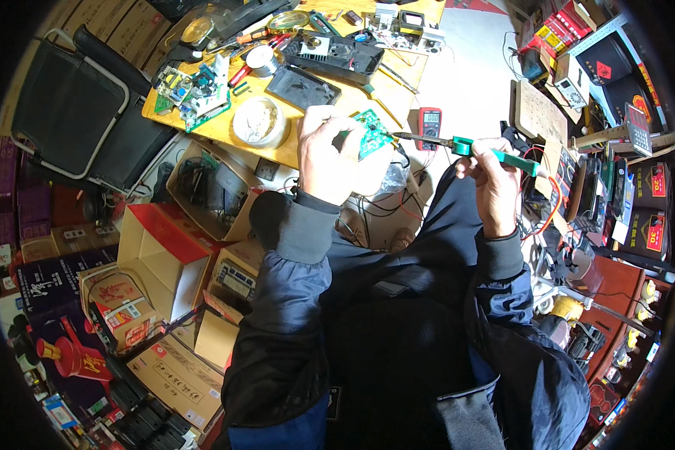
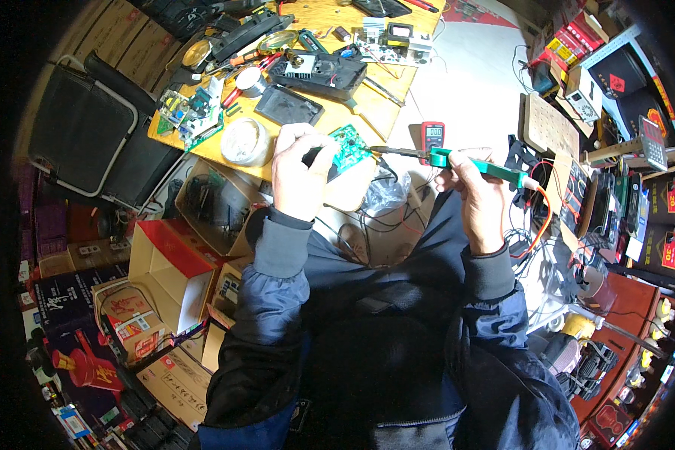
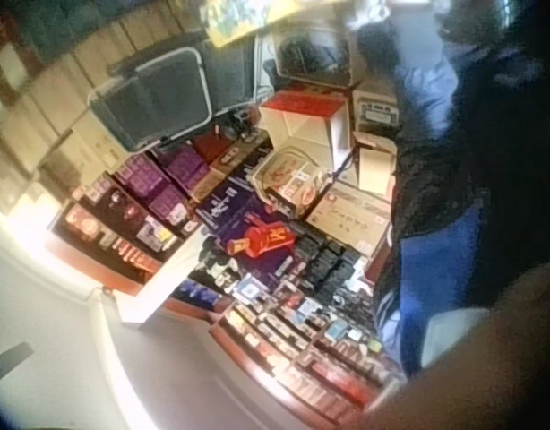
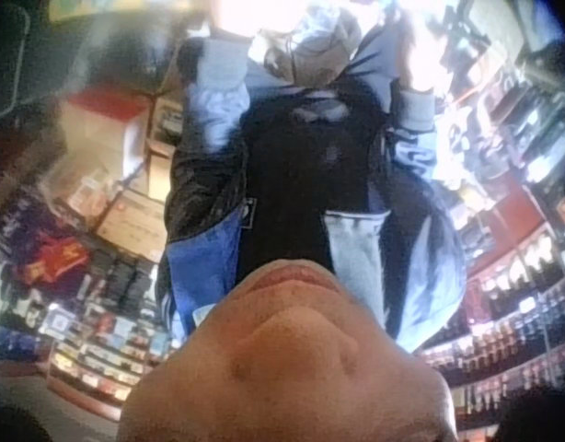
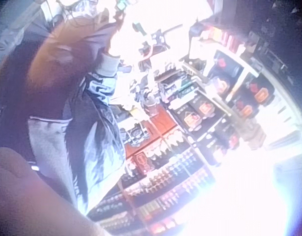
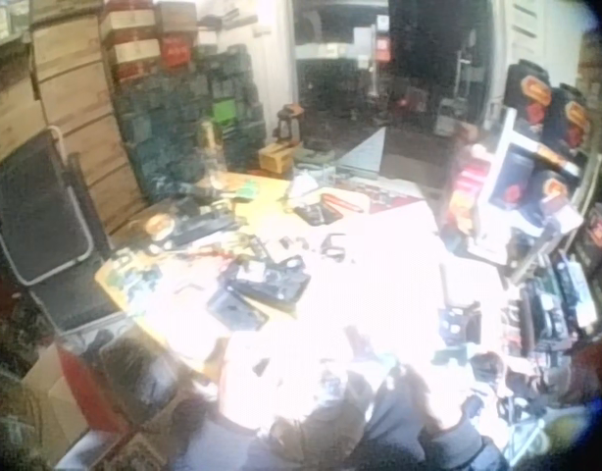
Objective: The person sits at a cluttered workbench and uses a soldering iron to work on a green circuit board. They repeatedly apply the soldering iron to various points on the board, then use a magnifying glass to closely inspect the soldered areas.
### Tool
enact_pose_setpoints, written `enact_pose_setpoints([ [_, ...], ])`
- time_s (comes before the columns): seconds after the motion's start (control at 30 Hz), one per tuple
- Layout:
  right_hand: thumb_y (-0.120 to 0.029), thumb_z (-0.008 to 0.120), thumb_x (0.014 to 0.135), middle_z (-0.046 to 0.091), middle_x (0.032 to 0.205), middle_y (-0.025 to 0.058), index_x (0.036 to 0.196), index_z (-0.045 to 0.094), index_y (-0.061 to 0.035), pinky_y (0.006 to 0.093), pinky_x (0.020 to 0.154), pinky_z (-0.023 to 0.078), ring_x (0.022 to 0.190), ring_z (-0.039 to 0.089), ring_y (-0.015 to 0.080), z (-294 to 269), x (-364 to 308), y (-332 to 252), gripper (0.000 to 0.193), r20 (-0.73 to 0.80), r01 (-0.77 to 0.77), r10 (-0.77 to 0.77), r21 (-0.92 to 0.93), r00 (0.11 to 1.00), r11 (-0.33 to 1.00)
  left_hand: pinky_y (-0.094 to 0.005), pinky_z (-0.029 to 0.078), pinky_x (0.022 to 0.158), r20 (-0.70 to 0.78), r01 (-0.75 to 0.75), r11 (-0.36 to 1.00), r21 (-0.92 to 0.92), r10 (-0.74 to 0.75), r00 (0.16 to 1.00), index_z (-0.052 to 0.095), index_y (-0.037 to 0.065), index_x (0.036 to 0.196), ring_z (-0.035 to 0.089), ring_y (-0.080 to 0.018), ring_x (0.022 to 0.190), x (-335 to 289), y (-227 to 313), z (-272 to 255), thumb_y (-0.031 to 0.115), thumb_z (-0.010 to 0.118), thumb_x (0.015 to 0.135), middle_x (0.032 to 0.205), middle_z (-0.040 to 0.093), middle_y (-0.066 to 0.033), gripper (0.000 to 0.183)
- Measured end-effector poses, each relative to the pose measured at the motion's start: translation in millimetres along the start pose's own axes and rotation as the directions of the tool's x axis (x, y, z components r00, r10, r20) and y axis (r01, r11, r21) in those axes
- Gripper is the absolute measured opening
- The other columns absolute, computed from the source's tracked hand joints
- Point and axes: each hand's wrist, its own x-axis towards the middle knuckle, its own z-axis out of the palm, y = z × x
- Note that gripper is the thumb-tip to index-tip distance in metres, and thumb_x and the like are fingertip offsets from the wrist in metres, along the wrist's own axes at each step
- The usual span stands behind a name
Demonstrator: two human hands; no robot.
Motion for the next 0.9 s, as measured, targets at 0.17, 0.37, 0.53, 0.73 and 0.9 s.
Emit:
enact_pose_setpoints([
  [0.17, -0.019, 0.068, 0.103, 0.074, 0.08, 0.0125, 0.102, 0.074, 0.0051, 0.0324, 0.071, 0.057, 0.071, 0.071, 0.0191, 3.5, -3.2, 0.7, 0.025, -0.004, 0.001, -0.001, 0.005, 1.0, 1.0, -0.0363, 0.053, 0.09, -0.016, 0.034, 0.999, -0.011, -0.034, 0.999, 0.074, 0.0, 0.094, 0.064, -0.0275, 0.098, -8.7, -1.3, -2.7, 0.002, 0.077, 0.085, 0.105, 0.062, -0.0131, 0.01],
  [0.37, -0.019, 0.068, 0.103, 0.074, 0.081, 0.0121, 0.104, 0.074, 0.0059, 0.0309, 0.071, 0.057, 0.072, 0.071, 0.0188, 2.6, -3.8, 5.7, 0.025, -0.016, 0.007, -0.007, 0.034, 1.0, 0.999, -0.0362, 0.053, 0.089, -0.085, 0.009, 0.999, -0.032, -0.012, 0.996, 0.074, 0.0, 0.095, 0.064, -0.0266, 0.097, -11.9, -8.3, -7.1, 0.001, 0.078, 0.084, 0.102, 0.063, -0.0124, 0.011],
  [0.53, -0.018, 0.067, 0.104, 0.075, 0.084, 0.0125, 0.105, 0.074, 0.0062, 0.0308, 0.071, 0.058, 0.073, 0.071, 0.0182, 2.3, -3.6, 5.4, 0.026, -0.008, 0.01, -0.01, -0.036, 1.0, 0.999, -0.0356, 0.053, 0.088, -0.103, 0.038, 0.998, -0.057, -0.044, 0.994, 0.073, 0.0, 0.095, 0.064, -0.0265, 0.095, -15.5, -12.5, -6.9, 0.0, 0.078, 0.085, 0.1, 0.064, -0.0118, 0.011],
  [0.73, -0.019, 0.067, 0.104, 0.075, 0.089, 0.0129, 0.106, 0.072, 0.0045, 0.032, 0.071, 0.058, 0.074, 0.071, 0.0186, 11.6, -4.3, 5.0, 0.024, 0.019, 0.008, -0.008, 0.008, 1.0, 1.0, -0.0352, 0.053, 0.088, -0.117, 0.046, 0.998, -0.043, -0.051, 0.992, 0.073, -0.001, 0.094, 0.064, -0.0267, 0.095, -19.4, -14.8, -5.8, 0.0, 0.078, 0.086, 0.1, 0.064, -0.012, 0.01],
  [0.9, -0.017, 0.068, 0.103, 0.071, 0.085, 0.0107, 0.102, 0.07, 0.0029, 0.0327, 0.071, 0.058, 0.074, 0.071, 0.0199, 15.3, -3.9, 4.2, 0.02, 0.012, -0.019, 0.019, 0.024, 1.0, 1.0, -0.0418, 0.05, 0.096, -0.069, 0.115, 0.989, -0.09, -0.121, 0.99, 0.073, 0.002, 0.094, 0.061, -0.0311, 0.105, -20.0, -13.3, -5.4, 0.003, 0.077, 0.084, 0.108, 0.061, -0.0135, 0.011],
])
